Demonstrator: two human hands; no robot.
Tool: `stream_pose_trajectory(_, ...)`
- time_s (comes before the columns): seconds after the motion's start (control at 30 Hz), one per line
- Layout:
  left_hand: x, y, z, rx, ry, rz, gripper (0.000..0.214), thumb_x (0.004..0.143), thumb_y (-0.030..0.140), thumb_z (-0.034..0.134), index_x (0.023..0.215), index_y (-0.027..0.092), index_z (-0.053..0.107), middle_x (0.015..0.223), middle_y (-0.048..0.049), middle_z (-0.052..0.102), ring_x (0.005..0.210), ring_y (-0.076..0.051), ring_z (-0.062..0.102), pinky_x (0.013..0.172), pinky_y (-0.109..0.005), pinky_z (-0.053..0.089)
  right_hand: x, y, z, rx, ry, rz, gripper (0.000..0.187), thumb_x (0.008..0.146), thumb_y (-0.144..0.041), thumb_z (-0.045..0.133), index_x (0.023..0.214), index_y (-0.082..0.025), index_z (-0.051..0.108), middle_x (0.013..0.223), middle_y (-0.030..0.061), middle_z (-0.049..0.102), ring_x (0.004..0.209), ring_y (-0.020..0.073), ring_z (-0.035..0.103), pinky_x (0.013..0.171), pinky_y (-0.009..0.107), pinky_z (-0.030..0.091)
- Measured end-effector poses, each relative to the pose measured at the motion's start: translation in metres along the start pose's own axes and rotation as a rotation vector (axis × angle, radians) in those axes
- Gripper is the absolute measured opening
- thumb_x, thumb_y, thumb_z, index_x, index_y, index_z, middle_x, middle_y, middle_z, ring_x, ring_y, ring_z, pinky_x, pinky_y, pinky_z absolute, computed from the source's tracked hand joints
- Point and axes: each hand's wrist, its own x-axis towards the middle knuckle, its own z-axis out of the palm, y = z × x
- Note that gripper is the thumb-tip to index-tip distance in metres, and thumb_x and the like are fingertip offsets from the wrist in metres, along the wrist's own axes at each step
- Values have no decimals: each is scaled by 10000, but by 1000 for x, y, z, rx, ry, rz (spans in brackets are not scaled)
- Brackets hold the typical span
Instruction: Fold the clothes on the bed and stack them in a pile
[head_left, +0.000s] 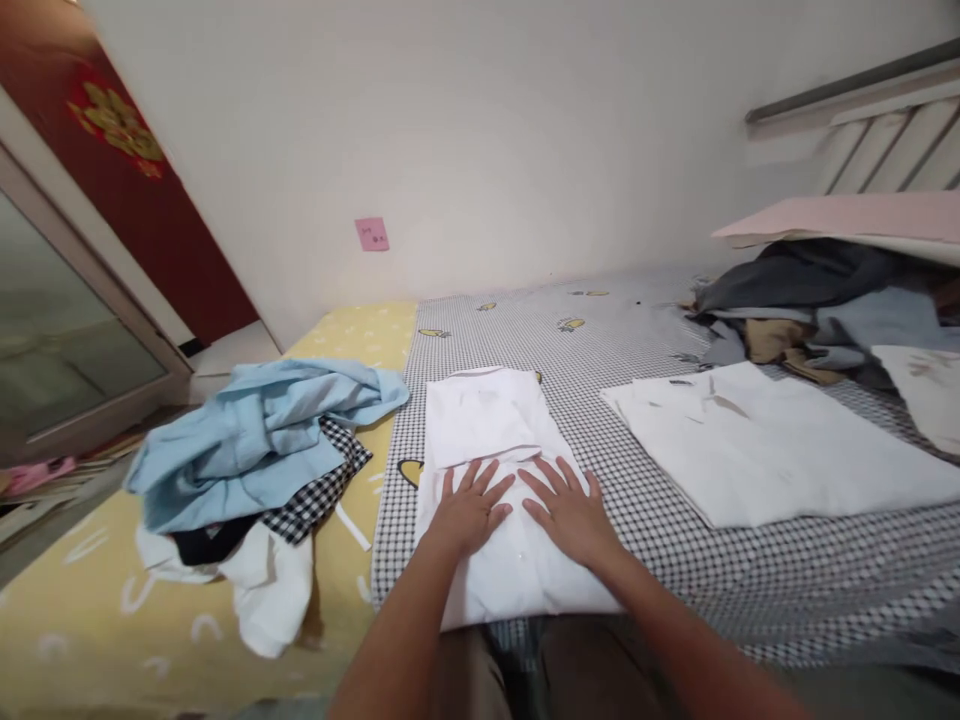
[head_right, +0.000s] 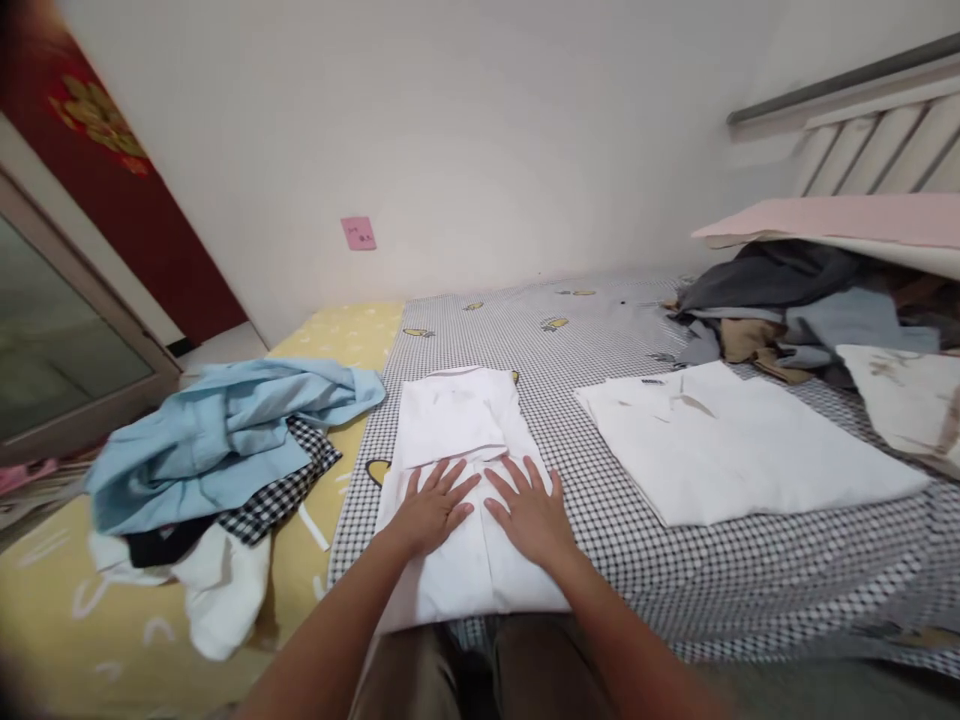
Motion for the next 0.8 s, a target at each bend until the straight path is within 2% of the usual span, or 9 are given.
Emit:
stream_pose_trajectory(0.1,-1,9,-15,-22,36,-20,580,977,537,470,1532,430,340,1678,0,271,1552,-302,220,1198,-668,267,1,1,-9,71,-42,-3,530,1022,-521,375,1541,-410,379,1669,6,302,1549,319,195,1188,694,140)
stream_pose_trajectory(0.2,-29,1,-25,-29,233,-127,584,1017,425,403,1577,309,284,1692,-84,232,1551,-270,231,1200,-567,330,-9,17,-11,222,44,-29,578,1013,-464,383,1565,-295,356,1666,86,306,1532,290,262,1194,640,214)
stream_pose_trajectory(0.27,-68,-22,-23,-20,400,-241,541,1038,290,272,1572,202,301,1678,-161,243,1545,-274,246,1204,-562,320,-27,36,-7,305,150,-46,587,1010,-415,367,1567,-228,352,1646,128,339,1508,261,325,1188,561,295)
stream_pose_trajectory(0.3,-93,-38,-17,-8,471,-293,527,1027,225,249,1539,181,367,1663,-174,276,1532,-275,280,1201,-556,325,-39,47,-3,322,192,-62,578,1009,-390,360,1559,-212,364,1628,136,374,1492,248,358,1180,526,327)
stream_pose_trajectory(0.37,-148,-71,1,103,640,-342,493,987,139,308,1418,191,543,1584,-168,435,1459,-262,423,1155,-495,400,-68,68,5,287,240,-115,543,1005,-329,353,1536,-224,398,1579,125,457,1457,232,417,1166,496,358)
stream_pose_trajectory(0.47,-220,-103,32,344,596,-272,584,930,36,328,1421,255,557,1546,-133,499,1420,-248,481,1153,-501,386,-108,90,18,105,308,-238,563,974,-247,400,1533,-315,392,1556,81,496,1445,255,433,1151,548,353)
stream_pose_trajectory(0.53,-246,-104,46,478,551,-143,695,901,-10,336,1501,321,453,1577,-83,460,1455,-206,432,1232,-484,263,-124,95,22,-19,362,-303,664,925,-206,469,1561,-343,334,1610,81,418,1484,289,369,1152,580,331)
stream_pose_trajectory(0.63,-245,-84,50,594,540,21,757,904,-24,358,1565,341,313,1598,-54,422,1496,-180,354,1287,-487,39,-132,92,19,-128,416,-360,828,857,-104,507,1602,-337,231,1677,106,270,1541,322,230,1166,613,285)
stream_pose_trajectory(0.8,-188,-42,51,575,529,123,725,947,12,364,1563,387,290,1566,15,467,1494,-195,359,1262,-560,-118,-121,78,6,-225,361,-450,947,805,75,436,1597,-392,210,1666,59,308,1564,292,129,1197,637,209)
